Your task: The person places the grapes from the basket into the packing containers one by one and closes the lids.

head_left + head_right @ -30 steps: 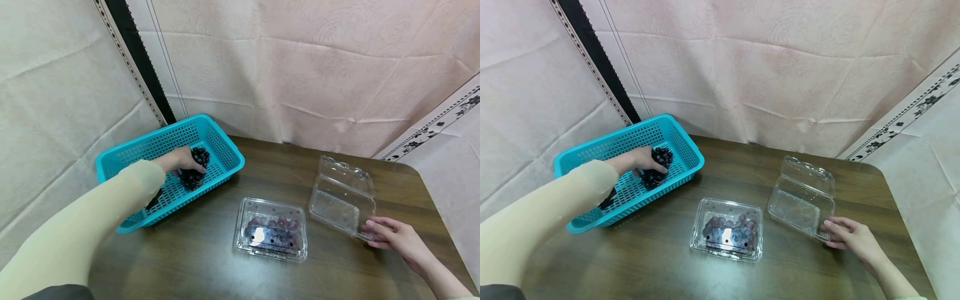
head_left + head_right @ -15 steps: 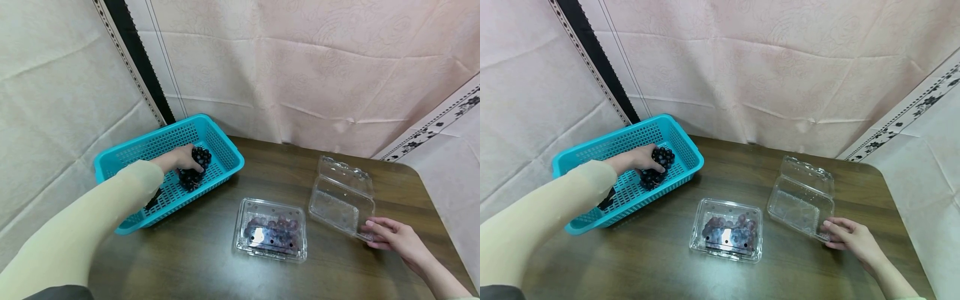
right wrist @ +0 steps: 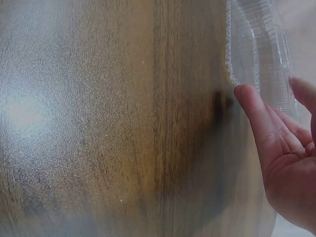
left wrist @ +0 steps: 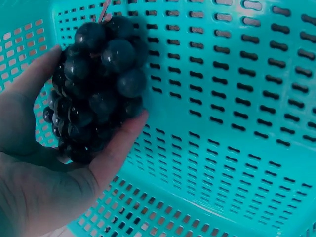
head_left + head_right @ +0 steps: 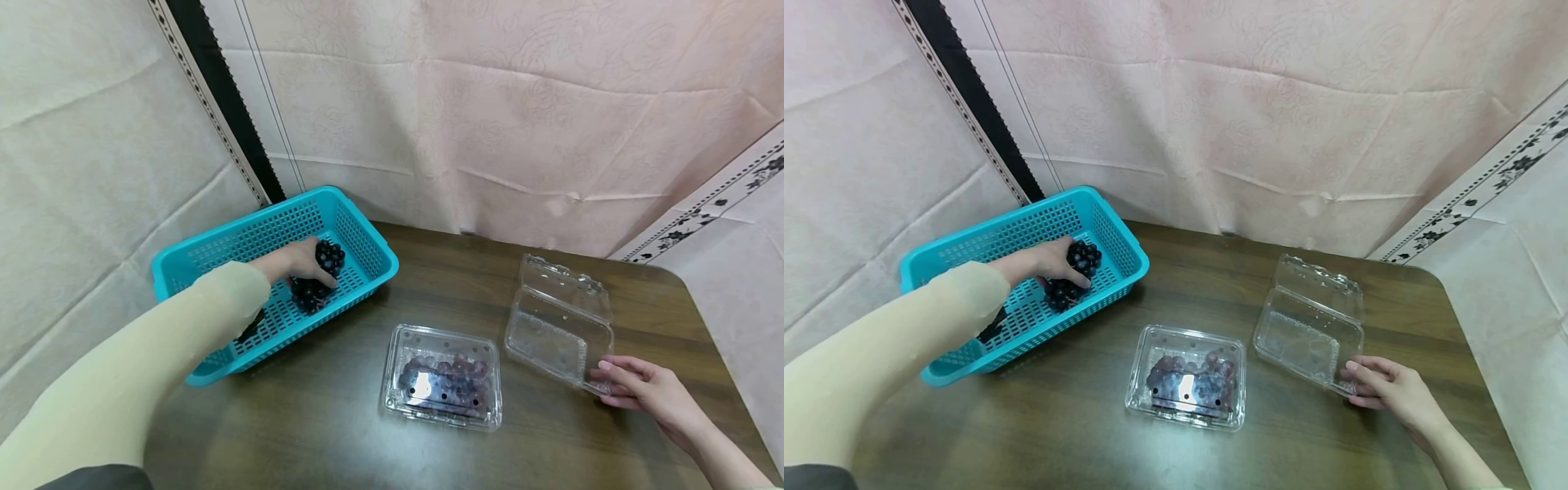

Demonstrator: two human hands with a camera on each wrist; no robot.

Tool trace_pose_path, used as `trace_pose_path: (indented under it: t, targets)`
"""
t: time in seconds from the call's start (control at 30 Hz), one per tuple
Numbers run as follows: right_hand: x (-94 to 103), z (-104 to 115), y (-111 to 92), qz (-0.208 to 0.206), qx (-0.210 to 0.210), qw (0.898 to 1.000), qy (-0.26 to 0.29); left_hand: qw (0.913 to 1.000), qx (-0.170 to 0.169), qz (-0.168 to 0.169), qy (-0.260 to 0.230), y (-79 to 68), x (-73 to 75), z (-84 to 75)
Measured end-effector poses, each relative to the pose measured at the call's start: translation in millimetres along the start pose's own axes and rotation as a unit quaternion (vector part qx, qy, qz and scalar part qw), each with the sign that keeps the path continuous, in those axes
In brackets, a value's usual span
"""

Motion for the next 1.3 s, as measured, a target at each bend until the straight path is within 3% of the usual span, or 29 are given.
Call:
trace_pose_path:
  t: [0.37, 0.57, 0.73, 0.97, 1.3]
  targets:
    - [-0.5, 1, -1, -0.005, -0.001, 1.000, 0.018, 0.9987, -0.009, 0.011, -0.050, 1.0, 0.8, -3.6]
    - [-0.8, 1, -1, -0.002, 0.002, 1.000, 0.027, 0.9988, -0.019, 0.000, -0.044, 5.3, 1.1, -1.9]
    - [-1.2, 1, -2, -0.003, 0.001, 1.000, 0.027, 0.9977, -0.024, 0.010, -0.063, 3.1, 3.7, -0.3]
    - [-1.4, 2, -2, 0.001, 0.013, 0.999, 0.029, 0.9913, -0.034, 0.040, -0.121, -6.8, 15.7, -0.6]
    - [-2.3, 4, -2, 0.006, 0.021, 0.999, 0.037, 0.9771, -0.039, 0.075, -0.195, -19.6, 43.7, -2.4]
Point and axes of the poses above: each hand's wrist, its own y-axis towards the middle knuckle, its own x-axis out of the back of the hand, z = x × y, the point moved 7 cm from there along y, towards the middle knuckle, and after that the axes turned 9 degrees about -z, right-handed, at the moved point
